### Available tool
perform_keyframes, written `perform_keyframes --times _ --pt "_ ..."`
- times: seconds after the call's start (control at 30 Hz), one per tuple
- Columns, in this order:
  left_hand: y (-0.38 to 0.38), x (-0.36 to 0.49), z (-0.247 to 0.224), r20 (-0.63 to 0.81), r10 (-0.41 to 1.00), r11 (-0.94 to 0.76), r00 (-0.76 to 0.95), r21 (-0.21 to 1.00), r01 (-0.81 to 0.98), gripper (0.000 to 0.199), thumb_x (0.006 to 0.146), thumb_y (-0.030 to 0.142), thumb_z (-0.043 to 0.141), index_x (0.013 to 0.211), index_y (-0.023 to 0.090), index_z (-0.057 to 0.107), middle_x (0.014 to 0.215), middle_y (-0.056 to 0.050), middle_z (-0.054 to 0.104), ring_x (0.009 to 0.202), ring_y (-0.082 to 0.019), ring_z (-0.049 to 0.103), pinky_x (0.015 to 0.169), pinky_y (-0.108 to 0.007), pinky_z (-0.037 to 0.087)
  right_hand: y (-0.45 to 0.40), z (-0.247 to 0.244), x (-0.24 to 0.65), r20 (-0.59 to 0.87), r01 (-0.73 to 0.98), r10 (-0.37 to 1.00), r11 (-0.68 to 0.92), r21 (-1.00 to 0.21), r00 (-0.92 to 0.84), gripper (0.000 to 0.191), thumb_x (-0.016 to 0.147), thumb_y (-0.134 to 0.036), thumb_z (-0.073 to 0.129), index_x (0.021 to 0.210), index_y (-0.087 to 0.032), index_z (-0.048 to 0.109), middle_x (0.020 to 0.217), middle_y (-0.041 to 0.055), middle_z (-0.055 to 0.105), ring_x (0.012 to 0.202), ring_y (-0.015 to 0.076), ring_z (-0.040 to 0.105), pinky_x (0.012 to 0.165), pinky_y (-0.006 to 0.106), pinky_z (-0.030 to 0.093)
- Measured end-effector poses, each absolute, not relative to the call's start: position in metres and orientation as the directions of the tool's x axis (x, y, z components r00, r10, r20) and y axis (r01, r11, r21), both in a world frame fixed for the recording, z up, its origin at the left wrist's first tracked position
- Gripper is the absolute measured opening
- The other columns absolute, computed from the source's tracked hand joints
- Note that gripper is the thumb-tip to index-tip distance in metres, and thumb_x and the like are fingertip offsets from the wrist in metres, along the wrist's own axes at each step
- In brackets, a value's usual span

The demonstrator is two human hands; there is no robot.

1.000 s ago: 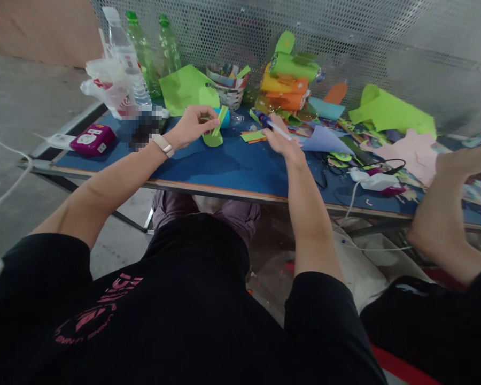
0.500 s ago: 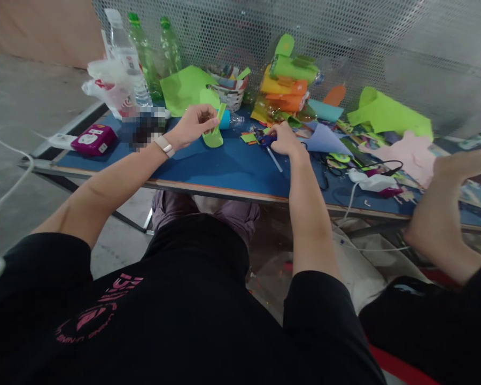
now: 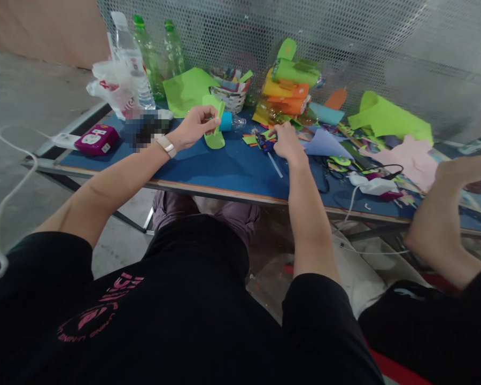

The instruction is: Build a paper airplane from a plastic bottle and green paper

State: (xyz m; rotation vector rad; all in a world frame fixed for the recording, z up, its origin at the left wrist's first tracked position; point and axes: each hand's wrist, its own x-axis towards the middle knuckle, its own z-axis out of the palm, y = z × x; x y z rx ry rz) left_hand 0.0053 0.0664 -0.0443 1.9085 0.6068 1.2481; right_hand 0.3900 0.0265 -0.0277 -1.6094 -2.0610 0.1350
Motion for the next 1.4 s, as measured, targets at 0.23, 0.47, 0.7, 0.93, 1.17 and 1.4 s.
perform_keyframes --times 0.23,0.47,0.7,0.93,1.17,1.4 --pt "0.066 0.011 -0.044 0.575 0.740 -0.605 0.350 0.796 -0.029 0.055 0.113 0.071 0.098 0.099 0.026 0.070 0.077 0.002 0.060 0.071 -0.017 0.069 0.075 -0.033 0.067 -0.017 0.008 0.272 0.426 0.625 0.880 0.455 -0.634 -0.209 0.058 0.098 -0.074 0.102 0.137 -0.036 0.081 0.141 0.0136 0.083 0.149 0.0467 0.078 0.135 0.074 0.067" --pt "0.061 0.011 -0.040 0.594 0.757 -0.614 0.273 0.789 -0.014 0.064 0.107 0.077 0.101 0.095 0.025 0.064 0.083 -0.001 0.066 0.089 -0.022 0.077 0.086 -0.037 0.072 -0.018 -0.011 0.201 0.434 0.411 0.882 0.470 -0.781 -0.185 0.089 0.079 -0.092 0.111 0.140 -0.038 0.075 0.131 0.0110 0.084 0.147 0.0464 0.081 0.125 0.072 0.076" --pt "0.070 0.014 -0.049 0.604 0.753 -0.625 0.262 0.780 -0.002 0.057 0.106 0.069 0.105 0.101 0.024 0.071 0.093 -0.004 0.074 0.096 -0.024 0.081 0.090 -0.038 0.073 -0.021 -0.015 0.210 0.497 0.425 0.863 0.486 -0.763 -0.095 0.074 0.088 -0.092 0.104 0.132 -0.037 0.080 0.125 0.0112 0.085 0.143 0.0457 0.080 0.127 0.073 0.075" --pt "0.059 0.008 -0.041 0.601 0.732 -0.637 0.321 0.771 0.011 0.049 0.103 0.061 0.109 0.109 0.022 0.081 0.090 -0.005 0.078 0.094 -0.026 0.087 0.095 -0.044 0.075 -0.020 -0.011 0.223 0.499 0.374 0.860 0.498 -0.782 -0.102 0.069 0.086 -0.089 0.107 0.124 -0.038 0.081 0.130 0.0116 0.086 0.150 0.0457 0.079 0.127 0.071 0.076" --pt "0.052 0.007 -0.032 0.637 0.696 -0.679 0.332 0.734 0.014 0.044 0.098 0.057 0.113 0.109 0.021 0.092 0.091 -0.009 0.088 0.095 -0.026 0.088 0.095 -0.042 0.077 -0.011 -0.014 0.231 0.485 0.339 0.866 0.497 -0.799 -0.125 0.079 0.078 -0.101 0.105 0.117 -0.037 0.081 0.124 0.0096 0.086 0.149 0.0457 0.080 0.123 0.072 0.077" --pt "0.048 0.004 -0.031 0.627 0.697 -0.685 0.347 0.725 0.066 0.035 0.102 0.053 0.110 0.107 0.021 0.097 0.093 -0.010 0.092 0.094 -0.027 0.090 0.094 -0.042 0.077 -0.007 -0.010 0.234 0.422 0.362 0.894 0.448 -0.817 -0.154 0.083 0.079 -0.103 0.105 0.120 -0.036 0.078 0.117 0.0082 0.084 0.144 0.0430 0.080 0.128 0.074 0.074"
